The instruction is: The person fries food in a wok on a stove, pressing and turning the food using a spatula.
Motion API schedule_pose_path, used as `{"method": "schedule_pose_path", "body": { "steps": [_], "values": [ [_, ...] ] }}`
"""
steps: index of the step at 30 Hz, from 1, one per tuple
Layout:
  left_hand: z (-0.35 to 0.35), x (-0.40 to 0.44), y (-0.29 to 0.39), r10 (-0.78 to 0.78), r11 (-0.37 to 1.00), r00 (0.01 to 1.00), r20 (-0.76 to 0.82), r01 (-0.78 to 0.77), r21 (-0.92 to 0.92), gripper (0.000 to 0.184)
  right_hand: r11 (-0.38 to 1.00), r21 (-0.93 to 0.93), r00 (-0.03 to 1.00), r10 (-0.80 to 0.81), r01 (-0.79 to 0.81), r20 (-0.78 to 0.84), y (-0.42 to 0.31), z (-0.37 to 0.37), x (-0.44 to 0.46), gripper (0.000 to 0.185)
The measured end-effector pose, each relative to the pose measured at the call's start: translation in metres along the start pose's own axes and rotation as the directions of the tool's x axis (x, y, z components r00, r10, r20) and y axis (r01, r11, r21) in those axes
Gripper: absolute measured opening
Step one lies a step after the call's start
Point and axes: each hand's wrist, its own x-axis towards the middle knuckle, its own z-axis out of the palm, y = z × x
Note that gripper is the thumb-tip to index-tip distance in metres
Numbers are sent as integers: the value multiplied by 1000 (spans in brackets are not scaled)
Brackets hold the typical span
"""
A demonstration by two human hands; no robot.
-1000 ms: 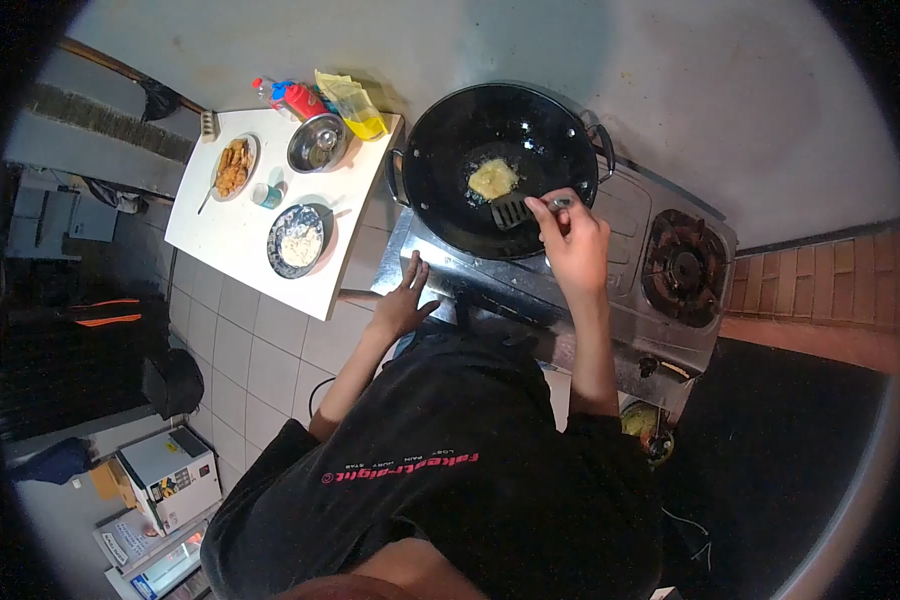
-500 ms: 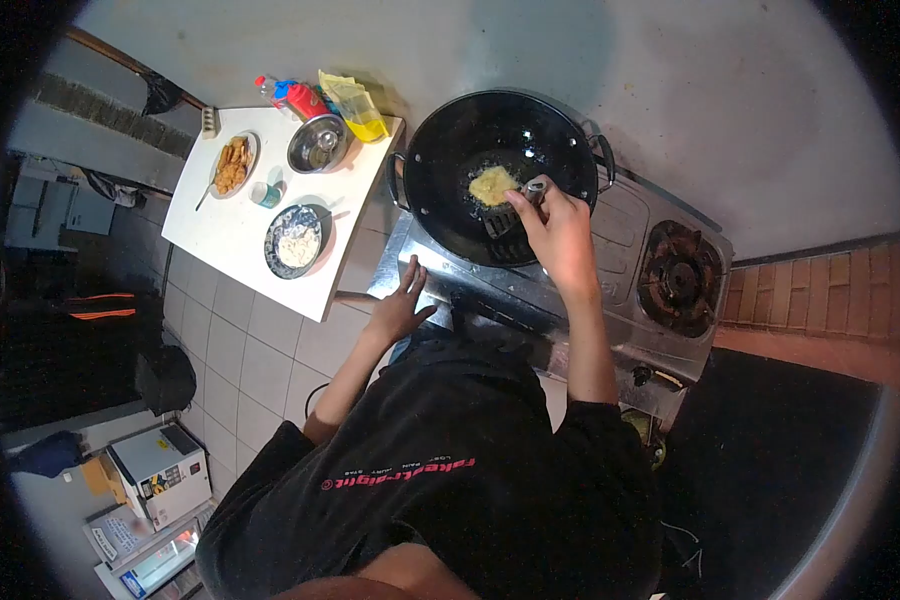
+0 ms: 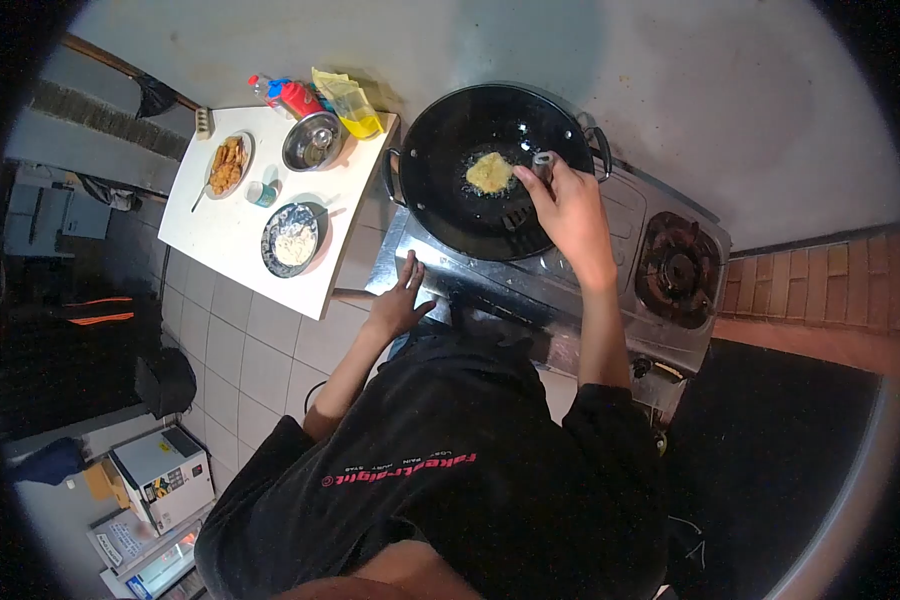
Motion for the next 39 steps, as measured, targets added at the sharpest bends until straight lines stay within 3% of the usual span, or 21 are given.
{"method": "schedule_pose_path", "body": {
  "steps": [6,18,31,36,39],
  "values": [
    [0,0,-1,0,1000,1000,-11,-1,-15,89,1000,27,995,-16,14,96,-2,2,11,32],
    [-8,-2,4,-22,1000,999,30,22,-21,90,994,27,990,-107,105,96,-1,-12,4,15],
    [-8,-3,12,-68,995,997,25,65,81,94,995,-6,989,-100,101,106,6,-11,-2,11],
    [-8,-3,10,-38,994,999,27,36,103,92,989,95,990,-123,117,61,7,-9,-3,13],
    [-7,-3,11,-43,995,999,28,41,95,92,1000,28,987,-19,15,161,3,-14,-3,15]
  ]
}}
